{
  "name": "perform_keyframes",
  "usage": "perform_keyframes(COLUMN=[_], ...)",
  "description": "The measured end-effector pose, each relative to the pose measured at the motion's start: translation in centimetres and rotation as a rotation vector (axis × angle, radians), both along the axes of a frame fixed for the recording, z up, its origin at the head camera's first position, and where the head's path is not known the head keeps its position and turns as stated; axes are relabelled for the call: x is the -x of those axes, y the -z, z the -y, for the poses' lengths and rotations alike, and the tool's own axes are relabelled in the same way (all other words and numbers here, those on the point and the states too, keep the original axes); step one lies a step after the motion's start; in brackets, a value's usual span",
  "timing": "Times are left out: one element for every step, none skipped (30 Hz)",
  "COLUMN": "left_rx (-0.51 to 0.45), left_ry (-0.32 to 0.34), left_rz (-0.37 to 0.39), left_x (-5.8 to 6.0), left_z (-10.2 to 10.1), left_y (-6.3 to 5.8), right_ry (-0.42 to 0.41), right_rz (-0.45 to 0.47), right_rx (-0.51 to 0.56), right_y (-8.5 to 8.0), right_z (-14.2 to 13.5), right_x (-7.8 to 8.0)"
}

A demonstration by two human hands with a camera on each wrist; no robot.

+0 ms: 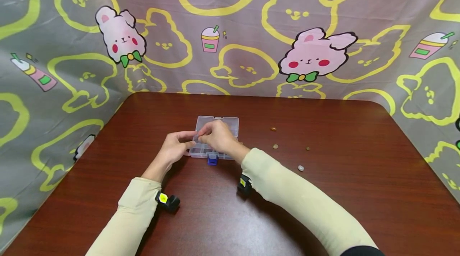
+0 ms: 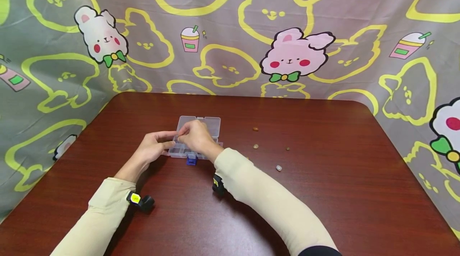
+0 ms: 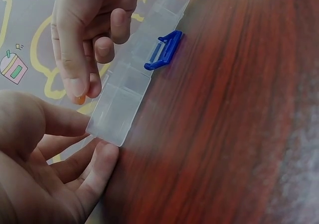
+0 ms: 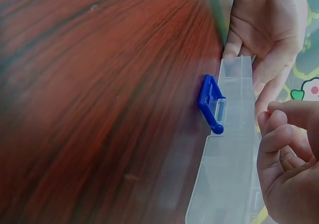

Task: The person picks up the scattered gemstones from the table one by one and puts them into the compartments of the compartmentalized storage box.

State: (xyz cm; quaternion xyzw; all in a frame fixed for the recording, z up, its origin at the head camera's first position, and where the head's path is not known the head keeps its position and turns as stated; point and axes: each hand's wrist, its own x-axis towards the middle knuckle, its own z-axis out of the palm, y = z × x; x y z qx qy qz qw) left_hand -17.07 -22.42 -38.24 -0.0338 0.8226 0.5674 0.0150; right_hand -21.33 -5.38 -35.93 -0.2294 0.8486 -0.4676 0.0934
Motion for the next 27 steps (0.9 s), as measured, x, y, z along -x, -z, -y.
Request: perform_keyframes(left_rx=[0.001, 0.002, 0.004, 0.005, 0.003, 0.002, 0.001, 0.001, 0.001, 0.000, 0.002, 0.003, 0.005, 0.005, 0.006, 0.006, 0.006, 0.005, 0.004, 0.004, 0.004, 0.005, 0.007, 0.008, 0.010, 0.011, 0.013], left_ry=[-0.002, -0.003, -0.003, -0.003, -0.005, -0.005, -0.004, -0.004, -0.006, -0.006, -0.007, -0.008, -0.009, -0.011, -0.012, -0.011, -0.012, -0.012, -0.014, -0.014, -0.017, -0.017, -0.017, -0.017, -0.021, -0.020, -0.020], left_rz=[0.002, 0.004, 0.006, 0.008, 0.008, 0.008, 0.009, 0.008, 0.007, 0.006, 0.005, 0.004, 0.004, 0.003, 0.003, 0.003, 0.003, 0.004, 0.006, 0.008, 0.011, 0.012, 0.013, 0.015, 0.016, 0.016, 0.015], left_x=[0.01, 0.03, 0.03, 0.04, 0.07, 0.08, 0.09, 0.09, 0.11, 0.12, 0.13, 0.13, 0.14, 0.15, 0.14, 0.13, 0.14, 0.13, 0.12, 0.10, 0.08, 0.07, 0.06, 0.03, 0.02, 0.01, 0.00], left_z=[-0.01, -0.01, -0.02, -0.02, -0.03, -0.04, -0.04, -0.04, -0.04, -0.04, -0.04, -0.03, -0.02, -0.01, 0.00, 0.00, 0.01, 0.02, 0.03, 0.04, 0.04, 0.04, 0.04, 0.04, 0.03, 0.03, 0.03], left_y=[-0.01, 0.00, 0.01, 0.02, 0.04, 0.06, 0.08, 0.11, 0.12, 0.13, 0.15, 0.15, 0.15, 0.15, 0.16, 0.17, 0.16, 0.15, 0.13, 0.12, 0.10, 0.08, 0.06, 0.04, 0.03, 0.02, 0.02], right_ry=[0.001, 0.002, 0.003, 0.004, 0.006, 0.008, 0.009, 0.011, 0.012, 0.013, 0.014, 0.014, 0.013, 0.013, 0.012, 0.011, 0.011, 0.010, 0.009, 0.009, 0.008, 0.007, 0.006, 0.005, 0.004, 0.004, 0.004], right_rz=[-0.001, -0.004, -0.006, -0.006, -0.004, 0.000, 0.002, 0.004, 0.006, 0.008, 0.008, 0.008, 0.007, 0.005, 0.005, 0.001, -0.002, -0.006, -0.011, -0.014, -0.017, -0.018, -0.015, -0.014, -0.011, -0.012, -0.010], right_rx=[0.000, 0.001, 0.001, 0.003, 0.007, 0.011, 0.014, 0.016, 0.017, 0.020, 0.021, 0.023, 0.023, 0.023, 0.022, 0.021, 0.019, 0.017, 0.012, 0.009, 0.007, 0.007, 0.007, 0.006, 0.004, 0.003, 0.003], right_y=[0.01, 0.02, 0.00, -0.03, -0.02, -0.02, -0.02, -0.01, 0.00, 0.00, 0.01, 0.03, 0.04, 0.04, 0.04, 0.03, 0.02, 0.01, 0.00, -0.01, -0.03, -0.04, -0.05, -0.05, -0.06, -0.07, -0.05], right_z=[0.06, 0.11, 0.15, 0.19, 0.23, 0.26, 0.28, 0.31, 0.34, 0.36, 0.38, 0.40, 0.43, 0.44, 0.46, 0.48, 0.49, 0.51, 0.51, 0.52, 0.53, 0.53, 0.53, 0.52, 0.51, 0.48, 0.46], right_x=[0.02, 0.04, 0.02, 0.00, 0.01, 0.00, -0.01, -0.01, -0.02, -0.01, 0.00, 0.02, 0.04, 0.06, 0.08, 0.12, 0.15, 0.18, 0.21, 0.24, 0.27, 0.30, 0.30, 0.31, 0.31, 0.32, 0.33])
